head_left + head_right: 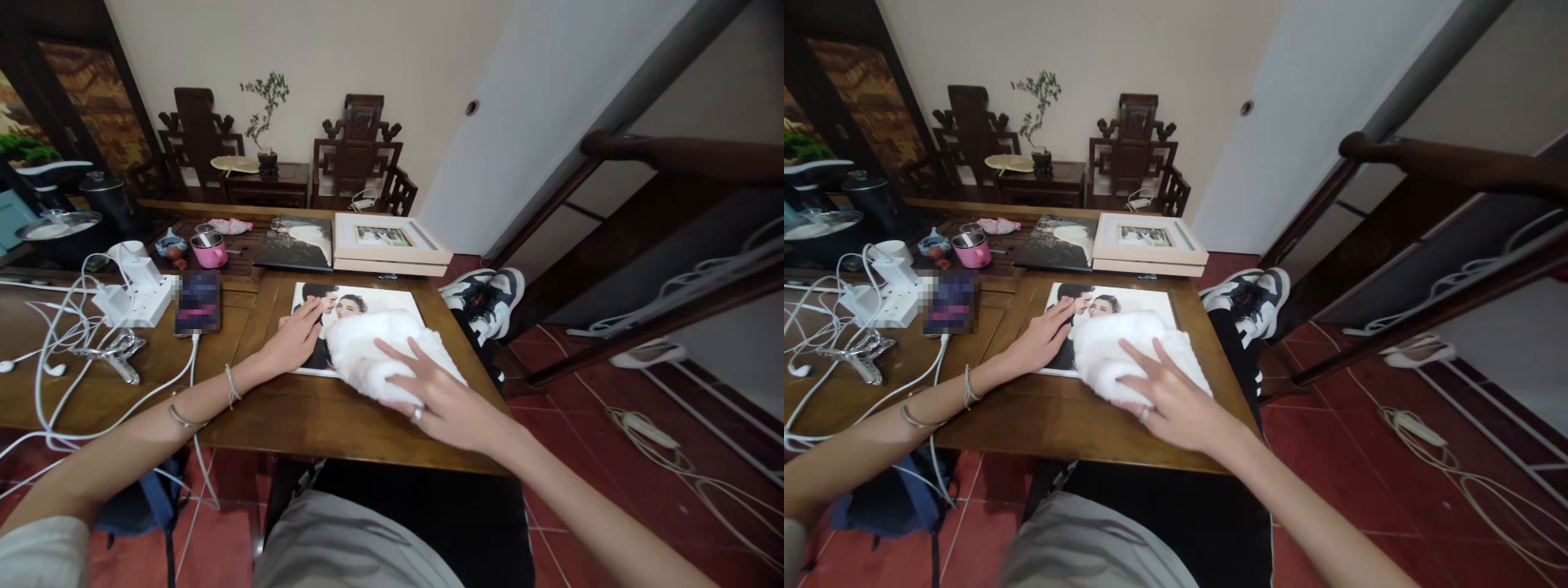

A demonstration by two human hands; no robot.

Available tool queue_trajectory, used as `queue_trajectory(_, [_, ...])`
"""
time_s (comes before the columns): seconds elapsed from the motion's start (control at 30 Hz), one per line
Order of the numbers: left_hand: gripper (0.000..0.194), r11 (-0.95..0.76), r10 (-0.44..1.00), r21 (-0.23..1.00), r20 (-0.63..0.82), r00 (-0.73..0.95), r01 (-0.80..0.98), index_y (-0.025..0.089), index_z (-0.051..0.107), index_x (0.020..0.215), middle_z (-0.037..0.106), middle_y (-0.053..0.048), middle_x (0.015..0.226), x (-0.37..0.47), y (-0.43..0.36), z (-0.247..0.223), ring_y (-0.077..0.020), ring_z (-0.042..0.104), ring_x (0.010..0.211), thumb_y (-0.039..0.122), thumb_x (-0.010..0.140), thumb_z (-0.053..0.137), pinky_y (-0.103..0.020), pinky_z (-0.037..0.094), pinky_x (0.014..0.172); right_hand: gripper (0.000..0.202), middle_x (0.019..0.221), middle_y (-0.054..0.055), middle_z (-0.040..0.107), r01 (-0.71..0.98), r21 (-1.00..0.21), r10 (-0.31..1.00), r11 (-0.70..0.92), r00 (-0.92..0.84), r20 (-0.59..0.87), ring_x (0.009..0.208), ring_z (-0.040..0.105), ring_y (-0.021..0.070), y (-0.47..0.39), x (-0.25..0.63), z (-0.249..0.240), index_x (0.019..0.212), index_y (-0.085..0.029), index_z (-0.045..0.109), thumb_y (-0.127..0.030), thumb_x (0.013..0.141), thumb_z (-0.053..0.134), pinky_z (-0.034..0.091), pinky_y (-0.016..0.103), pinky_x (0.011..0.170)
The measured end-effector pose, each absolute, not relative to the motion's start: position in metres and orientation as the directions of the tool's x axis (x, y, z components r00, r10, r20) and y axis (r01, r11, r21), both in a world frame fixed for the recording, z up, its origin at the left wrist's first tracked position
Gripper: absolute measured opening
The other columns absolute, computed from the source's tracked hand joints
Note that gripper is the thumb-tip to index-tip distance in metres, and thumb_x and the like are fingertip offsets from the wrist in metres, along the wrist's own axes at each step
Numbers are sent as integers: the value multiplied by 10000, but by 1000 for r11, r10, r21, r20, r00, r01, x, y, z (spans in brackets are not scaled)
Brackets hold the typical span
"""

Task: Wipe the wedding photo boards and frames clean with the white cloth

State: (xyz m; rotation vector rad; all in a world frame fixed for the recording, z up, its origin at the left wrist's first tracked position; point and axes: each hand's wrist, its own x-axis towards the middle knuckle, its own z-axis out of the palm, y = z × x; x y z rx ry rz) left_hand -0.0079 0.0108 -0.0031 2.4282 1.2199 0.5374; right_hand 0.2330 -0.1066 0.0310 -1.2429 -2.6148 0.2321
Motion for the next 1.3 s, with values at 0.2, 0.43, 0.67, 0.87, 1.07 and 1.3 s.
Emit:
queue_trajectory(0.2, [473, -567, 811, 480, 186, 554, 669, 168, 377, 1419, 354, -99, 1516, -9, 11, -4, -207, 239, 1437, 246, 959, 305, -442, 257, 1150, 351, 1401, 139, 506, 835, -214, 862, 508, -488, 141, 1362, 358, 329, -10, 230, 28, 1195, -189, 602, -344, 955, 397, 240, 590, 1096])
queue_trajectory(0.43, [465, -578, 807, 494, 227, 546, 649, 177, 410, 1397, 372, -101, 1505, -11, 15, -8, -226, 273, 1424, 248, 945, 327, -473, 282, 1138, 363, 1256, 181, 604, 878, -192, 897, 439, -415, 153, 1383, 284, 368, -4, 196, 28, 1211, -141, 596, -247, 937, 384, 233, 684, 1032])
queue_trajectory(0.67, [486, -583, 800, 479, 199, 565, 657, 163, 385, 1416, 355, -96, 1515, -9, 13, -5, -221, 258, 1430, 220, 939, 310, -454, 266, 1152, 301, 1397, 161, 505, 746, -230, 781, 625, -599, 176, 1428, 179, 363, -110, 197, 26, 1071, -160, 662, -143, 868, 440, 165, 707, 1080])
queue_trajectory(0.87, [472, -558, 821, 460, 189, 538, 690, 163, 396, 1407, 361, -98, 1512, -6, 10, -2, -209, 259, 1430, 226, 947, 311, -451, 278, 1140, 232, 1440, 204, 440, 740, -197, 764, 643, -604, 227, 1368, 349, 334, -106, 235, 16, 943, -163, 683, -188, 866, 466, 205, 636, 1109])
queue_trajectory(1.07, [467, -555, 821, 493, 198, 535, 670, 180, 399, 1402, 359, -93, 1513, -8, 10, -4, -213, 262, 1429, 243, 948, 312, -465, 273, 1136, 393, 1306, 242, 557, 921, -171, 926, 351, -314, 209, 1362, 344, 364, -35, 242, 16, 1178, -99, 606, -316, 953, 367, 251, 656, 1056])
queue_trajectory(1.3, [498, -576, 816, 687, 456, 355, 443, 140, 411, 1398, 376, -106, 1502, -9, 14, -2, -193, 336, 1396, 384, 981, 293, -378, 237, 1169, 363, 1322, 163, 571, 912, -164, 922, 377, -352, 159, 1385, 257, 407, -32, 177, 25, 1217, -159, 604, -246, 923, 412, 211, 731, 1022])
